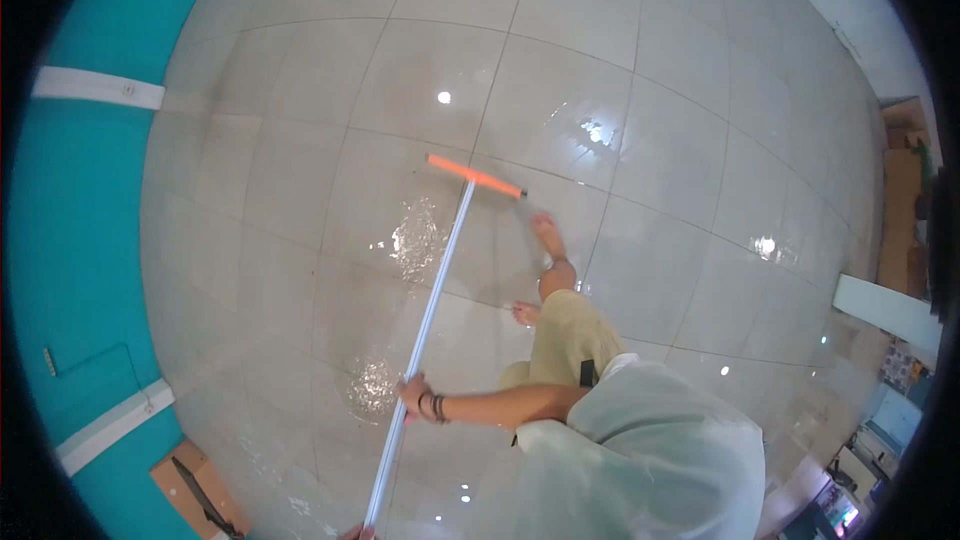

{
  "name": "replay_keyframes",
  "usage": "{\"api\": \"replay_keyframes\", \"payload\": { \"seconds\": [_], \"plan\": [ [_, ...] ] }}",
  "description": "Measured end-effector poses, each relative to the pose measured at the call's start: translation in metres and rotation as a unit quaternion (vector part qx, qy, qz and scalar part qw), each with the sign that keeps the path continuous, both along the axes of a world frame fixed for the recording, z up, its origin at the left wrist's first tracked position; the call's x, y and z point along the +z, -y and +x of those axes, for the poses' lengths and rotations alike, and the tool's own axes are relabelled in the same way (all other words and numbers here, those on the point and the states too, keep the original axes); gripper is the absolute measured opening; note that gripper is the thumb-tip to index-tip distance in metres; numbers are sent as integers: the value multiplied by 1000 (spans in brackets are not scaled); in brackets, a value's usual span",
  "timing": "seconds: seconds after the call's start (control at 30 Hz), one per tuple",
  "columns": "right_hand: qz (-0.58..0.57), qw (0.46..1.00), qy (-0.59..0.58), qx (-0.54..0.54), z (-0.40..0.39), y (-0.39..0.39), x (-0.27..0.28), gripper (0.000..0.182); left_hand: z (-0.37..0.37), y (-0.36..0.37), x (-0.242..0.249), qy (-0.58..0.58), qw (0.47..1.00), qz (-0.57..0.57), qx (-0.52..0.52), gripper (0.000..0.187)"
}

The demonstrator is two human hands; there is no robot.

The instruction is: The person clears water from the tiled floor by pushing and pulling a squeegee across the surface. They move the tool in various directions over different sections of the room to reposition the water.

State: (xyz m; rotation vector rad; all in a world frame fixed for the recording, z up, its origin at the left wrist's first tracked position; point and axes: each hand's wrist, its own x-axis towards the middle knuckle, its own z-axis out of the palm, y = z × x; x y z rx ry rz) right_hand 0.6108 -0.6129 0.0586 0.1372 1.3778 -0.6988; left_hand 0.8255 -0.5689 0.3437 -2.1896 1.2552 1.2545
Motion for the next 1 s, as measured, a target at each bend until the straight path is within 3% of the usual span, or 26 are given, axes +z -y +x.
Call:
{"api": "replay_keyframes", "payload": {
  "seconds": [0.03, 0.07, 0.17, 0.2, 0.23, 0.3, 0.37, 0.4, 0.43, 0.47, 0.5, 0.57, 0.6, 0.63, 0.67, 0.7, 0.73, 0.77, 0.8, 0.87, 0.9, 0.93, 0.97, 1.0],
  "plan": [
    [20, 999, 24, -29, -42, 13, -7, 45, -19, 14, -21, -35, 999, 26, 16, 31],
    [-4, 998, -58, -19, -69, 23, -40, 43, -44, 24, -69, -78, 996, -24, 24, 20],
    [-4, 966, -259, 5, -198, 48, -110, 40, -132, 67, -182, -158, 987, 2, 9, 26],
    [31, 943, -332, 20, -244, 50, -159, 38, -192, 81, -199, -176, 983, 24, -34, 28],
    [18, 927, -374, -25, -308, 52, -134, 36, -216, 80, -262, -249, 961, -34, -112, 30],
    [54, 896, -433, -76, -421, 46, -240, 38, -339, 90, -282, -306, 940, 15, -148, 33],
    [91, 840, -535, 9, -529, 36, -240, 40, -448, 85, -288, -353, 908, -57, -217, 30],
    [117, 803, -582, 50, -583, 32, -236, 42, -491, 83, -287, -312, 895, -91, -304, 31],
    [123, 830, -542, 52, -619, 32, -197, 41, -527, 79, -287, -315, 895, -85, -303, 32],
    [164, 804, -563, 100, -654, 26, -216, 39, -553, 78, -284, -318, 896, -79, -300, 33],
    [167, 804, -562, 102, -660, 31, -199, 39, -571, 80, -279, -319, 896, -75, -299, 33],
    [200, 901, -383, -23, -667, 42, -142, 32, -589, 82, -269, -273, 867, -181, -375, 36],
    [189, 912, -364, -28, -663, 39, -149, 31, -584, 88, -268, -273, 868, -176, -376, 36],
    [147, 912, -381, 35, -652, 32, -179, 31, -569, 100, -267, -265, 879, -144, -368, 32],
    [63, 856, -461, 225, -639, 21, -229, 31, -548, 110, -263, -256, 890, -114, -361, 29],
    [-33, 725, -544, 421, -618, 16, -267, 30, -523, 123, -261, -257, 905, -93, -328, 28],
    [-153, 533, -635, 537, -593, -2, -335, 30, -488, 131, -258, -257, 918, -71, -294, 27],
    [-108, 636, -576, 503, -546, 24, -281, 29, -440, 130, -271, -241, 909, -132, -314, 27],
    [-93, 682, -553, 470, -493, 37, -253, 27, -386, 128, -283, -195, 936, -77, -283, 28],
    [-93, 744, -520, 409, -392, 47, -220, 24, -317, 138, -230, -139, 973, 13, -185, 29],
    [-92, 770, -518, 361, -338, 50, -207, 22, -297, 146, -190, -90, 975, 11, -201, 27],
    [-58, 887, -359, 284, -277, 58, -189, 20, -247, 139, -180, -52, 985, 5, -165, 27],
    [-22, 964, -181, 195, -222, 64, -173, 20, -201, 136, -166, -42, 986, -4, -163, 25],
    [-125, 882, -236, 388, -175, 68, -157, 32, -159, 132, -150, -27, 994, -10, -104, 27]
  ]
}}
